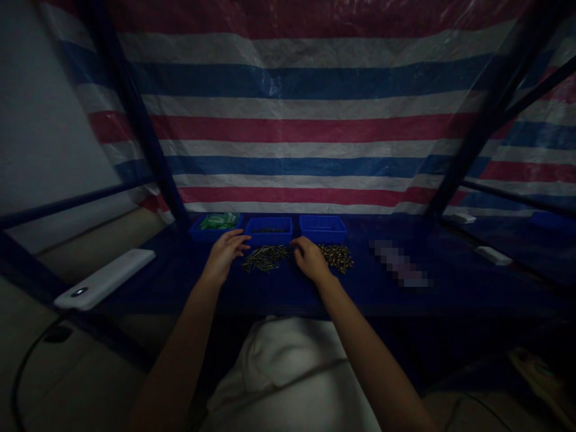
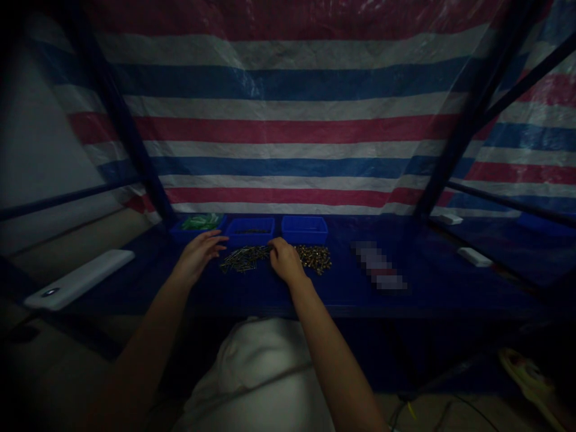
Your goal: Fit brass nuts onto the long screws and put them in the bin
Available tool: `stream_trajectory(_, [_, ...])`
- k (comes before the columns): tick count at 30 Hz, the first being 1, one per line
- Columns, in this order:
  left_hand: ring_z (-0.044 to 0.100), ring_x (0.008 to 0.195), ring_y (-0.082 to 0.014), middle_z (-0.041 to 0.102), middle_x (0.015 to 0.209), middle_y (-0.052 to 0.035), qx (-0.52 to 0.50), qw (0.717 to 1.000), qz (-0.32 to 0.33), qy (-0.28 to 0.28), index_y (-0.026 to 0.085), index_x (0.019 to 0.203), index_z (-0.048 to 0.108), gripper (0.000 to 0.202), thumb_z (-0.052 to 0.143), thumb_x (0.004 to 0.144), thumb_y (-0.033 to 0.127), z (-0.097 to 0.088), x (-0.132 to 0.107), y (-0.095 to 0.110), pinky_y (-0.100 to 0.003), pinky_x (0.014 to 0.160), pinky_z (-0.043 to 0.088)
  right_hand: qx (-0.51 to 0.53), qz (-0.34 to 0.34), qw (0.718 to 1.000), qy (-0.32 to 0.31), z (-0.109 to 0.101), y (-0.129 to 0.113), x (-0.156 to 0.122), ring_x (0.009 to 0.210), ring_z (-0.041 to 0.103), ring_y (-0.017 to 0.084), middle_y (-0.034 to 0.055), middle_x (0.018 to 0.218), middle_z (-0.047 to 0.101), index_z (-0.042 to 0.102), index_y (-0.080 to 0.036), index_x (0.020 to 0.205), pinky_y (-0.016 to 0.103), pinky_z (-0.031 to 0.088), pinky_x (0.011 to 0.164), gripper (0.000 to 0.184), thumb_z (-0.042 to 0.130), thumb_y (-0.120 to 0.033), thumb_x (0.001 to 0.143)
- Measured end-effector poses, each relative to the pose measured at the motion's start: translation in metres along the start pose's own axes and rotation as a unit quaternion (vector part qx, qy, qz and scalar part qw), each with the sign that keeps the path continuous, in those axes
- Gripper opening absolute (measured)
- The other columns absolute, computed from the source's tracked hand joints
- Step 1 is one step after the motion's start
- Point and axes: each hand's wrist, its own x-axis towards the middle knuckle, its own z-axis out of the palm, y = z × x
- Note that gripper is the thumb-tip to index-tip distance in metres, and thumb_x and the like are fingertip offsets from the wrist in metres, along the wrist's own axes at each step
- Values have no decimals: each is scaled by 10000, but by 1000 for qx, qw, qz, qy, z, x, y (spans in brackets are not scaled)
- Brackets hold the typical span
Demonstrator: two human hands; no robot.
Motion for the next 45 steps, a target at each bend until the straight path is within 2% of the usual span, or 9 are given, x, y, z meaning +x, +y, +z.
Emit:
stream_trajectory(5, [567, 686, -180, 649, 703, -40, 256, 960, 98, -52, 198, 689, 645, 206, 731, 510, 253, -32, -3, -16, -288, 675, 431, 8, -2, 1000, -4, 1, 0, 0, 872, 570, 172, 73, 915, 608, 579, -171, 932, 313, 452, 817, 267, 394, -80, 762])
stream_trajectory(10, [536, 846, -233, 633, 854, -58, 438, 866, 199, -135, 230, 753, 637, 114, 622, 640, 235, -52, -2, -30, -366, 825, 378, 10, -3, 1000, 0, 0, 0, -1, 869, 566, 170, 72, 913, 607, 578, -174, 931, 315, 449, 820, 269, 393, -78, 761])
stream_trajectory(16, [460, 777, -204, 542, 815, -57, 573, 747, 252, -225, 200, 752, 537, 102, 446, 753, 154, -56, 7, -28, -327, 720, 353, 4, 2, 1000, -3, 0, 1, -1, 855, 568, 172, 72, 906, 608, 580, -169, 928, 313, 453, 802, 266, 388, -87, 763])
stream_trajectory(20, [418, 720, -192, 494, 765, -55, 593, 715, 267, -259, 192, 726, 482, 168, 365, 741, 71, -57, 6, -25, -315, 668, 322, 0, 0, 1000, -3, 2, 2, -1, 867, 568, 173, 72, 914, 611, 581, -173, 940, 320, 448, 818, 280, 389, -81, 757])
stream_trajectory(24, [423, 706, -187, 492, 747, -53, 558, 743, 256, -268, 192, 701, 449, 146, 372, 726, 71, -59, 4, -24, -313, 661, 322, 4, 2, 1000, -3, 3, 3, 0, 870, 568, 169, 69, 918, 612, 581, -178, 943, 318, 447, 823, 284, 395, -76, 753])
stream_trajectory(28, [452, 643, -166, 503, 689, -13, 463, 832, 207, -224, 211, 715, 457, 57, 427, 756, 187, -57, 4, -21, -283, 622, 335, 7, -5, 1000, 0, 3, 4, -1, 866, 568, 170, 71, 918, 611, 580, -177, 935, 319, 450, 819, 277, 394, -77, 756])
stream_trajectory(33, [460, 564, -119, 536, 612, 14, 284, 938, 179, -86, 206, 695, 552, 48, 592, 669, 203, -33, 7, -5, -225, 564, 326, 0, -11, 1000, -3, 3, 4, -1, 860, 569, 170, 69, 910, 608, 575, -175, 932, 312, 452, 811, 270, 389, -80, 760])
stream_trajectory(38, [537, 665, -112, 597, 720, -9, 139, 955, 256, 56, 183, 753, 572, 107, 619, 663, 215, 8, 24, 15, -210, 630, 394, -8, -3, 1000, -9, 4, 5, -1, 857, 572, 171, 66, 911, 611, 573, -172, 932, 309, 450, 809, 259, 392, -86, 767])
stream_trajectory(45, [573, 650, -101, 648, 774, -51, 8, 964, 253, 85, 149, 814, 604, 224, 655, 636, 274, 39, 42, 5, -188, 559, 414, -15, 3, 1000, -19, 2, 3, 0, 854, 572, 168, 67, 902, 613, 578, -167, 911, 301, 447, 807, 247, 396, -79, 769])
